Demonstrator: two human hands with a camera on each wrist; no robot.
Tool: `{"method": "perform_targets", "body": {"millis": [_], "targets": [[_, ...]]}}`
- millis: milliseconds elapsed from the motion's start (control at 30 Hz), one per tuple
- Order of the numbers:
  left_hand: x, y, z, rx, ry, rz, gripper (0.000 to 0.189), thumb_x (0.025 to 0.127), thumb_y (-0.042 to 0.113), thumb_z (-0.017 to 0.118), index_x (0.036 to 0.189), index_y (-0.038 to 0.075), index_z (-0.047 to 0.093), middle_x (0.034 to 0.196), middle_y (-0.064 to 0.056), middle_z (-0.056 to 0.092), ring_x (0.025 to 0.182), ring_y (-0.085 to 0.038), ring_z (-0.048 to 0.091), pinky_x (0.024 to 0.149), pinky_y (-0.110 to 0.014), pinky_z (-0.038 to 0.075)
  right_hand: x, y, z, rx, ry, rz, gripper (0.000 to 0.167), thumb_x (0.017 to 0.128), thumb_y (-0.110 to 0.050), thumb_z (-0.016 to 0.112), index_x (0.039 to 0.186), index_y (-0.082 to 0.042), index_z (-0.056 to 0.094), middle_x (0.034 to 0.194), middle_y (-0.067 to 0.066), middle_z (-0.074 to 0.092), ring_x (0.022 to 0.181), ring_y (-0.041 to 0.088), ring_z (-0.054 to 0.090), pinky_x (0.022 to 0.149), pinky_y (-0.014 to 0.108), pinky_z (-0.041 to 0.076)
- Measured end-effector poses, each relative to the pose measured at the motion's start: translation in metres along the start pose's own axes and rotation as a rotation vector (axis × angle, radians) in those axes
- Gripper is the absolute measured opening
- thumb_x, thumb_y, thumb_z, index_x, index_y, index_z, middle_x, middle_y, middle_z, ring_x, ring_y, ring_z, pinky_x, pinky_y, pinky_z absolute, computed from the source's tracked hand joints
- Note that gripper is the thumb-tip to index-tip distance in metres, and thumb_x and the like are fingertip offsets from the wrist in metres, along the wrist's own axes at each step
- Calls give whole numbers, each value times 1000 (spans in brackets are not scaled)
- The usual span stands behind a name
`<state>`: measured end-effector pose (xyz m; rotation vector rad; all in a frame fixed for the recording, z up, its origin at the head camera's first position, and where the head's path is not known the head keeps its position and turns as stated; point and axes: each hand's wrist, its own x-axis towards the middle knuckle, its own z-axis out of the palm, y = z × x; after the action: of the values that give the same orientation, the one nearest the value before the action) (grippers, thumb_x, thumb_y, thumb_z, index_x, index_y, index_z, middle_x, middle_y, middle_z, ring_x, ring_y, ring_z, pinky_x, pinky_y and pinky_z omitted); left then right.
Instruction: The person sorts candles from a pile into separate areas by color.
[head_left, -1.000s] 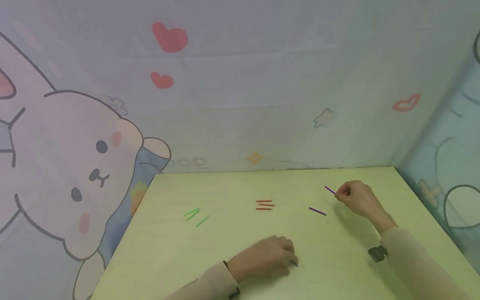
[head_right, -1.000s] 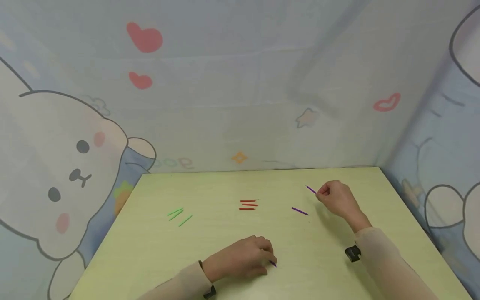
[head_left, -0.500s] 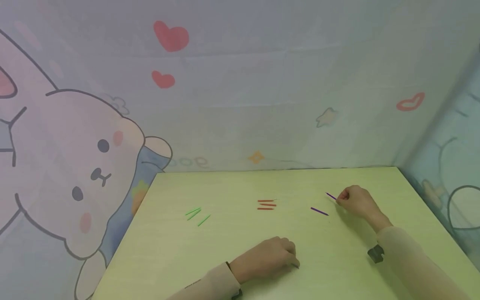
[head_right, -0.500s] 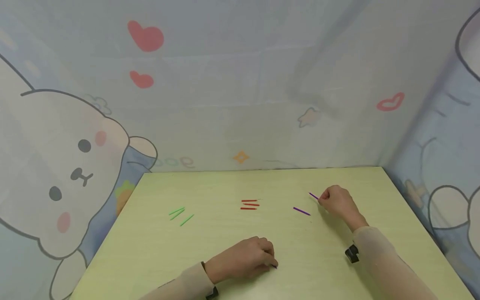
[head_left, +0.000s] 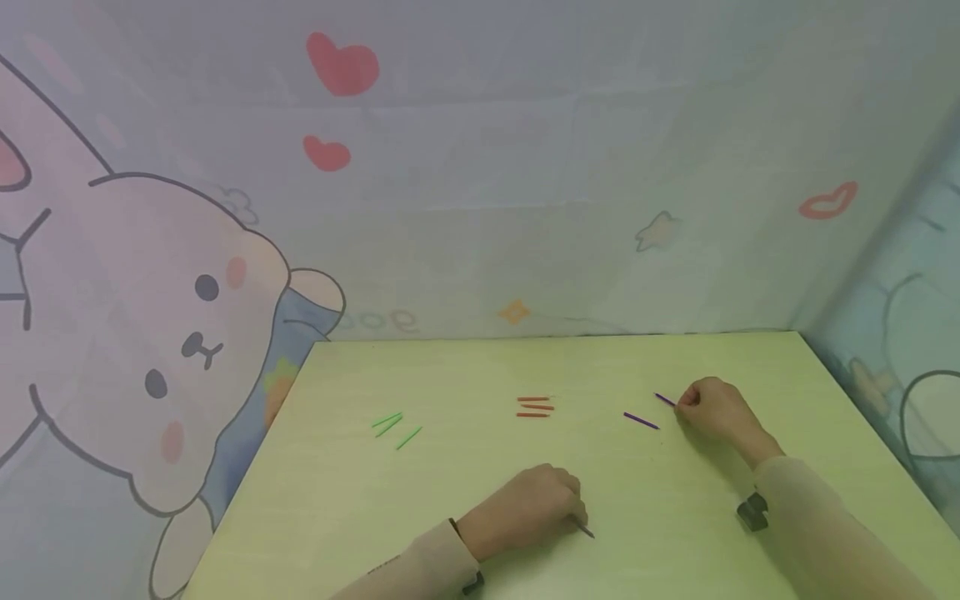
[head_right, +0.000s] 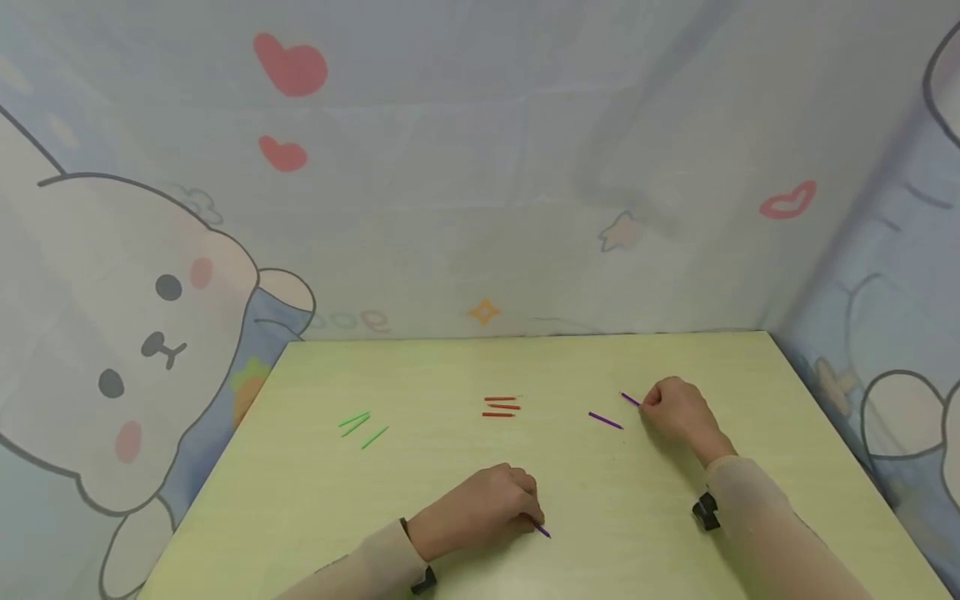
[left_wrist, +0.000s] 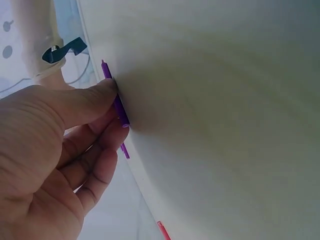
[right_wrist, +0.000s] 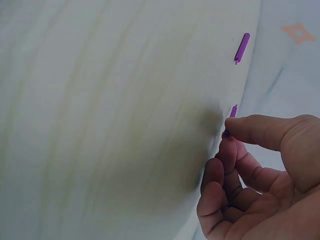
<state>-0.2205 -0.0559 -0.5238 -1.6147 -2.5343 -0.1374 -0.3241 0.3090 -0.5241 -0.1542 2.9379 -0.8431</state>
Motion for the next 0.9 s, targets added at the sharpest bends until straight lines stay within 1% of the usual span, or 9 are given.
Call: {"method": "perform_targets", "body": {"millis": [133, 267, 400, 533, 733, 900], "targets": [[0, -1, 0, 0, -18, -14, 11, 94, 28, 90, 103, 34, 90, 90, 20, 72, 84, 8, 60, 78, -9, 44, -1, -1, 0, -4, 4, -9, 15, 102, -13, 75, 97, 1, 76, 96, 13, 74, 89, 29, 65, 82, 50, 56], [1, 0, -2, 1, -30, -18, 11, 93, 26, 91, 102, 34, 91, 90, 20, 72, 85, 8, 61, 81, -10, 47, 0, 0, 1, -7, 5, -9, 14, 101, -13, 75, 97, 1, 76, 96, 13, 75, 89, 29, 66, 82, 50, 56], [1, 1, -3, 7, -32, -19, 12, 92, 25, 92, 101, 33, 90, 89, 21, 71, 85, 8, 61, 84, -11, 49, 1, 0, 2, -8, 3, -7, 14, 101, -13, 75, 97, 1, 76, 97, 14, 75, 90, 31, 66, 84, 52, 57], [1, 1, -3, 15, -25, -13, 11, 92, 25, 92, 100, 33, 90, 88, 21, 71, 84, 8, 62, 83, -11, 49, 2, 0, 1, -13, 6, -2, 14, 100, -13, 75, 96, 1, 77, 97, 15, 75, 90, 31, 66, 84, 53, 57], [1, -1, 0, 20, -26, -11, 11, 93, 25, 92, 100, 32, 91, 89, 20, 72, 83, 8, 61, 84, -12, 51, 4, 3, 1, -21, 13, 16, 15, 100, -14, 75, 96, 1, 77, 98, 16, 75, 88, 31, 66, 80, 47, 55], [1, -1, 1, 24, -24, -6, 10, 93, 26, 91, 101, 33, 91, 87, 20, 71, 81, 8, 60, 83, -12, 50, 4, 3, 1, -19, 10, 14, 16, 100, -14, 74, 95, 1, 76, 98, 17, 74, 89, 32, 67, 83, 53, 57]]}}
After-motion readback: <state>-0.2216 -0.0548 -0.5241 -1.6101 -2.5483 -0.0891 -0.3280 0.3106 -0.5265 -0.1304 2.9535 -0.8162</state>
